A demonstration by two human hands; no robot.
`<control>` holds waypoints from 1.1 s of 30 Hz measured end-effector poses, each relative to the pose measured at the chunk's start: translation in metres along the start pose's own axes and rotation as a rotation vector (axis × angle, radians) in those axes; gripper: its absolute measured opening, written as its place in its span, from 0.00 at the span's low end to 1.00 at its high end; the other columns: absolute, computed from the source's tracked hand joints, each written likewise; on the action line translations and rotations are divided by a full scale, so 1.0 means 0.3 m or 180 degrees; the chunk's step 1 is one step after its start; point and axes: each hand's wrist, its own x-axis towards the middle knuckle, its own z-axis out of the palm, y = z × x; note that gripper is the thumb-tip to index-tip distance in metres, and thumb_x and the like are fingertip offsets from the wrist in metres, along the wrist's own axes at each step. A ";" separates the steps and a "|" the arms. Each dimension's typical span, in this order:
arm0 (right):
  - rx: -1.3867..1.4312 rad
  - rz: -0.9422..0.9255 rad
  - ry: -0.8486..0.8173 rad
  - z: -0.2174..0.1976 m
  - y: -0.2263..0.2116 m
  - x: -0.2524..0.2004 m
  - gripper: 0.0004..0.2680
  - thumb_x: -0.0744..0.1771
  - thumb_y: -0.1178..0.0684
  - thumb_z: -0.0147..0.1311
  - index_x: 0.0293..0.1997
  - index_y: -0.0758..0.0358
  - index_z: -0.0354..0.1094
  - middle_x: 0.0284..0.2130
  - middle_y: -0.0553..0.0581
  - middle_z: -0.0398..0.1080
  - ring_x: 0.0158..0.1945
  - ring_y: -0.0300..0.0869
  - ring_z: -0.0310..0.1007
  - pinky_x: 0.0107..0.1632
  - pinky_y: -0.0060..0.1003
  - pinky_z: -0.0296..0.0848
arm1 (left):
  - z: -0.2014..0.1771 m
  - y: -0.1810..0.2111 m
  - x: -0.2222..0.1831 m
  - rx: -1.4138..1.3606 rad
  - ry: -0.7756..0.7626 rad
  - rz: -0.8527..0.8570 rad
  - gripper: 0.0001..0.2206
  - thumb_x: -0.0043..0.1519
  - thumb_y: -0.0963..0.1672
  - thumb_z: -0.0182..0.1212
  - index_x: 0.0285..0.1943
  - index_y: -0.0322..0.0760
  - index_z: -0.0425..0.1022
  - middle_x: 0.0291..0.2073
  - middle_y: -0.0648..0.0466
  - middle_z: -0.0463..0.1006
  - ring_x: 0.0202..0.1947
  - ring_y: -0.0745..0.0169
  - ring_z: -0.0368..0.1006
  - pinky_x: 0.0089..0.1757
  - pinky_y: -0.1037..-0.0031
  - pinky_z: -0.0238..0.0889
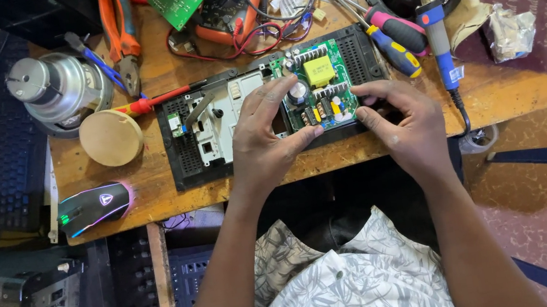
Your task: Assembling an electronic device by installing and securing a circuit board into a chassis using a screwdriver.
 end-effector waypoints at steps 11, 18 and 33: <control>0.0076 -0.0052 -0.0013 0.000 0.006 0.000 0.09 0.69 0.62 0.68 0.56 0.65 0.81 0.41 0.59 0.75 0.49 0.42 0.76 0.52 0.40 0.78 | -0.008 0.008 -0.001 0.0048 0.0028 0.0016 0.35 0.49 0.42 0.88 0.69 0.38 0.78 0.61 0.44 0.79 0.68 0.41 0.71 0.68 0.50 0.64; -0.0015 -0.0093 -0.0027 0.005 0.020 0.004 0.09 0.70 0.62 0.67 0.57 0.64 0.80 0.42 0.59 0.76 0.49 0.42 0.76 0.51 0.37 0.78 | -0.014 0.022 0.002 0.0228 -0.0102 0.0035 0.35 0.52 0.43 0.86 0.71 0.38 0.76 0.63 0.43 0.77 0.70 0.37 0.69 0.69 0.47 0.62; -0.0028 -0.0110 -0.0020 0.003 0.017 0.001 0.08 0.71 0.62 0.65 0.57 0.63 0.80 0.48 0.59 0.78 0.49 0.39 0.75 0.51 0.36 0.78 | -0.007 0.020 0.001 0.0073 -0.0011 0.0044 0.32 0.53 0.44 0.87 0.67 0.38 0.79 0.62 0.45 0.78 0.70 0.40 0.71 0.69 0.51 0.63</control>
